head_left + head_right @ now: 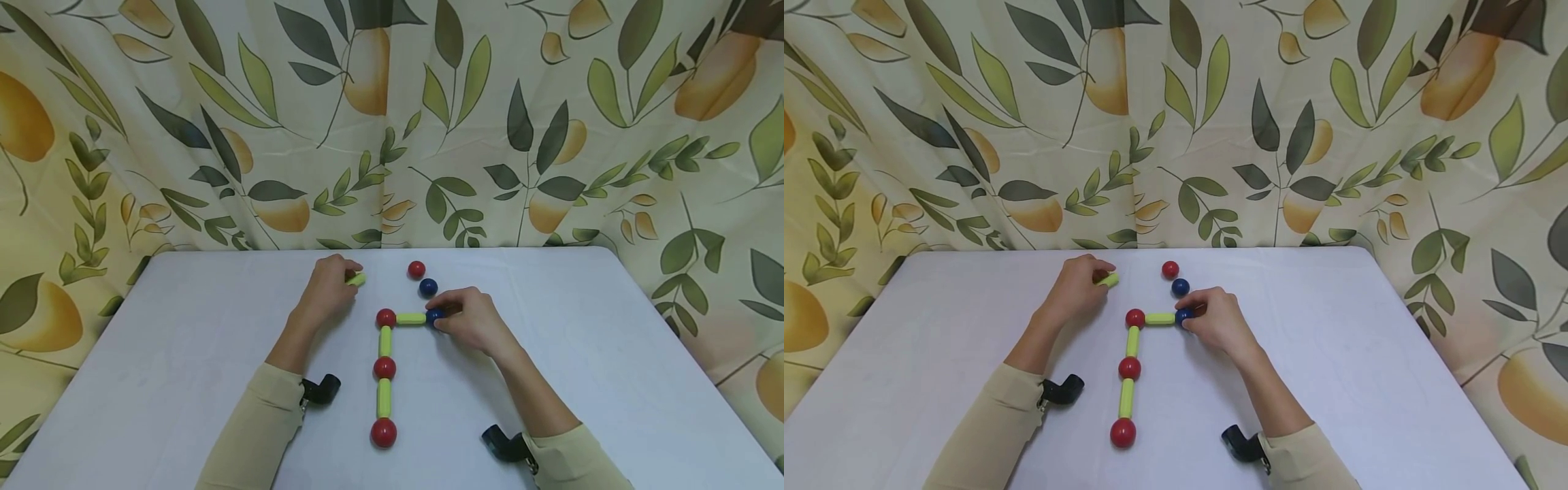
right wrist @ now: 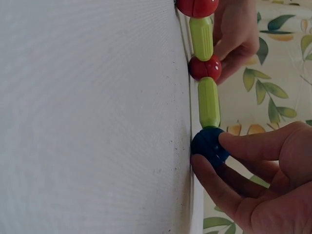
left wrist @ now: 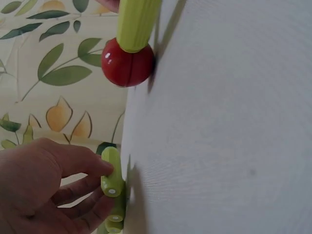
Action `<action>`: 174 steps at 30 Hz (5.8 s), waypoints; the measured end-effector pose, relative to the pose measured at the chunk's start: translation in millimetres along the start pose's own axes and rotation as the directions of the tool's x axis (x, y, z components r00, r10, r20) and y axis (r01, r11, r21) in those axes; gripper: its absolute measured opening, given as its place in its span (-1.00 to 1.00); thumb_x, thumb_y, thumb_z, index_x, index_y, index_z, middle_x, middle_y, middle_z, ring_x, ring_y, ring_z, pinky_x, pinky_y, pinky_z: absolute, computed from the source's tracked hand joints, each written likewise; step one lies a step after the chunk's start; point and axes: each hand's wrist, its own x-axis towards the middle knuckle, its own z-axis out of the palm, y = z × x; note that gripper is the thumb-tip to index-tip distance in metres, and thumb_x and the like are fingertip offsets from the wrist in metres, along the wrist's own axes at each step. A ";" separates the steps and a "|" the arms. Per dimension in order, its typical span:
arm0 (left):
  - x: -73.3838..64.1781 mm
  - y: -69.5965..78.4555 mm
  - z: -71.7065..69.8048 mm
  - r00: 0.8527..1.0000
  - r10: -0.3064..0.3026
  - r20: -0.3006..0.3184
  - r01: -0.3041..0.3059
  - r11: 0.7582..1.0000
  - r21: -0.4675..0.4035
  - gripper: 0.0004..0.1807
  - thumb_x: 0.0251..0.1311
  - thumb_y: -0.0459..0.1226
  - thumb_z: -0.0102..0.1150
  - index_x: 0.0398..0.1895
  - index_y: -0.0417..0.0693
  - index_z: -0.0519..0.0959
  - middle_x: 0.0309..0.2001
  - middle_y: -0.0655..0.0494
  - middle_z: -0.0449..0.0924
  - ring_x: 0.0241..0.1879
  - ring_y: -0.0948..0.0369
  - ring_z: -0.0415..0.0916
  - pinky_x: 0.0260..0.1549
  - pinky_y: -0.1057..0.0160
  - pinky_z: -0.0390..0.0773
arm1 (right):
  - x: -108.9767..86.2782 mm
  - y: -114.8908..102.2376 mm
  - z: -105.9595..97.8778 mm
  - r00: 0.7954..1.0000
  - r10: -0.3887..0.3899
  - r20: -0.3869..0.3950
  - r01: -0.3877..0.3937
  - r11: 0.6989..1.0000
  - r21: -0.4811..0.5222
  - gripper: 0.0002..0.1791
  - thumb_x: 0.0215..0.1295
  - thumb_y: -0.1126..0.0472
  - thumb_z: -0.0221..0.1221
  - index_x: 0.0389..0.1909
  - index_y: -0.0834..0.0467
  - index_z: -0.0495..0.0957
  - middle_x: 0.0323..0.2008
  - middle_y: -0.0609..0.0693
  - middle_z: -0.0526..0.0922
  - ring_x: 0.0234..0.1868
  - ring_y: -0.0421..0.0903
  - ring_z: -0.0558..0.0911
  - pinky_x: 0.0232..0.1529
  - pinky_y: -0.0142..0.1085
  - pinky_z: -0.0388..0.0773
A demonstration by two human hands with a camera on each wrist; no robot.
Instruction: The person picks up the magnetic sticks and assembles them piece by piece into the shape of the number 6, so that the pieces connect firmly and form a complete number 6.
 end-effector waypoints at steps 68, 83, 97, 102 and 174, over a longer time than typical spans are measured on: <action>-40.3 83.9 7.8 0.659 0.412 0.629 -0.379 0.905 -0.195 -0.66 0.20 -0.43 0.43 0.05 -0.01 0.77 -0.26 0.23 0.71 -0.22 0.30 0.63 -0.24 0.36 0.66 | -0.8 0.6 -2.8 0.999 -0.034 -0.006 0.034 0.999 -0.002 -0.74 0.27 0.32 0.36 -0.03 0.13 0.79 -0.06 0.09 0.80 0.00 0.05 0.73 0.03 -0.04 0.66; -39.7 81.6 20.2 0.609 0.381 0.696 -0.380 0.910 -0.165 -0.68 0.22 -0.42 0.44 0.03 0.01 0.78 -0.31 0.21 0.69 -0.28 0.25 0.59 -0.24 0.39 0.62 | -1.4 0.0 -3.6 1.000 -0.026 0.008 0.026 1.000 0.005 -0.74 0.31 0.34 0.32 0.00 0.15 0.77 -0.05 0.10 0.80 0.00 0.05 0.71 0.01 -0.07 0.65; -43.3 84.4 20.5 0.603 0.327 0.728 -0.362 0.925 -0.115 -0.69 0.21 -0.45 0.41 -0.02 0.02 0.80 -0.28 0.16 0.74 -0.26 0.25 0.59 -0.30 0.37 0.62 | -2.1 -0.9 -3.4 1.000 -0.008 0.009 0.008 1.000 0.017 -0.73 0.31 0.34 0.34 0.01 0.16 0.77 -0.04 0.13 0.78 0.00 0.07 0.69 -0.01 -0.10 0.66; -45.0 85.6 22.2 0.619 0.303 0.724 -0.367 0.927 -0.074 -0.69 0.22 -0.43 0.42 -0.02 0.05 0.80 -0.31 0.17 0.72 -0.34 0.28 0.58 -0.37 0.36 0.62 | -1.8 -0.9 -3.4 1.000 -0.009 0.012 0.008 1.000 0.017 -0.73 0.31 0.34 0.34 0.01 0.16 0.77 -0.03 0.13 0.78 0.00 0.06 0.69 0.00 -0.09 0.65; -14.8 35.0 -10.7 0.942 0.194 0.272 -0.177 0.980 -0.087 -0.73 0.29 -0.34 0.36 0.04 -0.07 0.74 -0.29 0.10 0.67 -0.25 0.12 0.57 -0.26 0.24 0.57 | 0.5 -0.4 -2.0 1.000 -0.004 0.015 0.004 1.000 0.010 -0.73 0.31 0.33 0.35 0.02 0.13 0.78 -0.01 0.10 0.77 0.02 0.05 0.66 0.05 -0.08 0.64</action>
